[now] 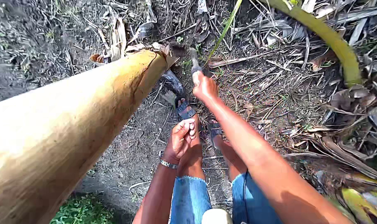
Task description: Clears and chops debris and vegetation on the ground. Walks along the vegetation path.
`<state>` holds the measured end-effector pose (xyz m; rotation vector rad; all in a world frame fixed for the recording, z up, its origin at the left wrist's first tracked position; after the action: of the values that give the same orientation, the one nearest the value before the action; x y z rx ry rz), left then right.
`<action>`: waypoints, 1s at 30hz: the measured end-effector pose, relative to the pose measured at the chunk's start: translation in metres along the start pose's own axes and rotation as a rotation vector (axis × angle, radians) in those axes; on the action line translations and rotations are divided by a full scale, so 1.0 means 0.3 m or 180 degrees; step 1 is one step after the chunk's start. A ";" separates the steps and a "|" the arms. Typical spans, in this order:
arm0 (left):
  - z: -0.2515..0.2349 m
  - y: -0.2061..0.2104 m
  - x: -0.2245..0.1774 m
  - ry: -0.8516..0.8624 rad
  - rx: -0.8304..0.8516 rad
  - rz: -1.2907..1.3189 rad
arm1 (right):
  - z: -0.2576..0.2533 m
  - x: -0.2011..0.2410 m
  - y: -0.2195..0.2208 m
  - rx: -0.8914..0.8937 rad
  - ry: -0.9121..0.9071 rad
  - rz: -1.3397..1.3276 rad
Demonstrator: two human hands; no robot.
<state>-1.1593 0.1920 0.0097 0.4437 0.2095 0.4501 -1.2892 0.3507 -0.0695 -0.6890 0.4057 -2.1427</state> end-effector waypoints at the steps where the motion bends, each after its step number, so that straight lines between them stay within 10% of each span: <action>1: -0.004 0.005 -0.034 0.0054 0.0003 -0.0147 | 0.022 -0.010 0.049 0.0026 0.0110 -0.0024; 8: -0.105 0.078 -0.201 0.0053 -0.0392 -0.0149 | 0.056 -0.081 0.316 -0.0027 0.0452 -0.1048; 17: -0.479 0.223 -0.313 -0.0039 -0.1013 -0.0578 | -0.016 -0.402 -0.137 -0.0380 -0.0001 -0.1804; 30: -0.904 0.319 -0.468 -0.0470 -0.1920 -0.1236 | -0.110 -0.454 -0.277 0.0013 0.0182 -0.2630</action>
<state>-1.3977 0.3036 -0.1726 -0.1581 0.0078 0.0831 -1.2914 0.5106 -0.0996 -0.8963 0.1462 -2.9381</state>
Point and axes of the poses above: each hand's wrist, its own z-axis away from the middle knuckle, its own y-axis out of the palm, x = y × z, the point moved 2 cm from there along -z, towards the middle knuckle, and after that the axes turned 7 degrees about -y, right-handed, at the moved point
